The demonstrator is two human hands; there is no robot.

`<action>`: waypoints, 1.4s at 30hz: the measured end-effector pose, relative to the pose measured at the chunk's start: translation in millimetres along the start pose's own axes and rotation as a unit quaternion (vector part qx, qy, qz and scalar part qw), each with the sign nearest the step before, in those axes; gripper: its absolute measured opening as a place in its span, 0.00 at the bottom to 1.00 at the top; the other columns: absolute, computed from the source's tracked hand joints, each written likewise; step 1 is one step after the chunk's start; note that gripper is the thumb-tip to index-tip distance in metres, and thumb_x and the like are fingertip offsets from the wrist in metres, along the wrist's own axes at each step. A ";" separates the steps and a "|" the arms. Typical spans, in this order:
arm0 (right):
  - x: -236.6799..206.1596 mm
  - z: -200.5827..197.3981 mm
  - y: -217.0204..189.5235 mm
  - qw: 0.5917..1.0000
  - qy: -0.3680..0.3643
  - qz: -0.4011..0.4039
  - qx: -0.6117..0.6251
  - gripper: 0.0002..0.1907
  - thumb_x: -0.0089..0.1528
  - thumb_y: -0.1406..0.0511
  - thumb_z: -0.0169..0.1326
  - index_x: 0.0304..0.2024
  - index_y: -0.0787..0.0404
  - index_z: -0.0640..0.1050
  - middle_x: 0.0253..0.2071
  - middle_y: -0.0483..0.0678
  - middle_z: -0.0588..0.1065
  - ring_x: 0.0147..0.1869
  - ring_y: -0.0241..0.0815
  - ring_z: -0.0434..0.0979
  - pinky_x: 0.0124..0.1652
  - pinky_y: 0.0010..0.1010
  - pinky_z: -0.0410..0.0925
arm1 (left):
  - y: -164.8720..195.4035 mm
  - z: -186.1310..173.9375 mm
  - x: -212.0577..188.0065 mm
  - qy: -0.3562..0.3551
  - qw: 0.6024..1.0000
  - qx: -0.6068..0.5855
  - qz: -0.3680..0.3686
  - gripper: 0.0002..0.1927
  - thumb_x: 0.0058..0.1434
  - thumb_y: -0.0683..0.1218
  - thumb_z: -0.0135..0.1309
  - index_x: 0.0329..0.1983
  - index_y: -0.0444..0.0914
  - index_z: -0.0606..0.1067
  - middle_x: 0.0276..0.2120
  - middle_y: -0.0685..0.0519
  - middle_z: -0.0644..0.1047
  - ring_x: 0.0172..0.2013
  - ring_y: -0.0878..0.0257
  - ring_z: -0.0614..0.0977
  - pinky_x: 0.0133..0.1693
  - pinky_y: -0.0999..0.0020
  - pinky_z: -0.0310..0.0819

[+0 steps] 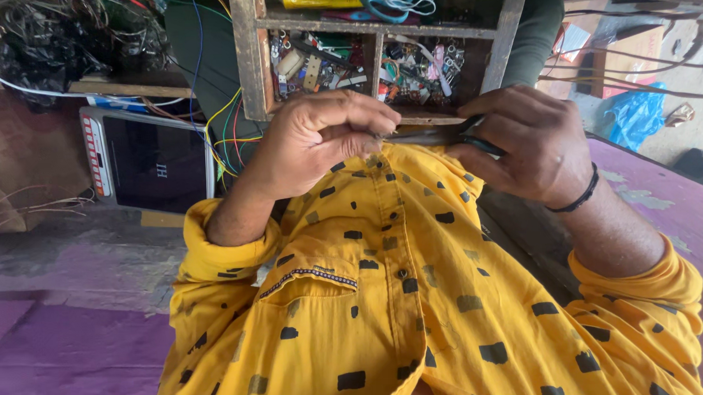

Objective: The person works at a cluttered electronics workbench, handling a small circuit board and a black plastic housing. They use pliers to trim component leads and a screwdriver to adjust parts on the board. The person repeatedly picks up, turns over, and places down the board and housing while manipulating small components with both hands.

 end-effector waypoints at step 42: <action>0.9 -11.6 -16.1 0.988 0.045 -0.035 -0.142 0.20 0.59 0.61 0.75 0.27 0.62 0.76 0.46 0.49 0.79 0.51 0.47 0.81 0.41 0.36 0.73 | -26.7 3.9 -7.3 0.033 0.983 -0.171 -0.049 0.09 0.73 0.35 0.56 0.55 0.32 0.75 0.57 0.45 0.79 0.46 0.67 0.85 0.48 0.73 0.85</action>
Point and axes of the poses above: each hand's wrist, its own x-axis towards the middle knuckle, its own z-axis out of the palm, y = z × x, the point moved 9 cm from there along x, towards the middle knuckle
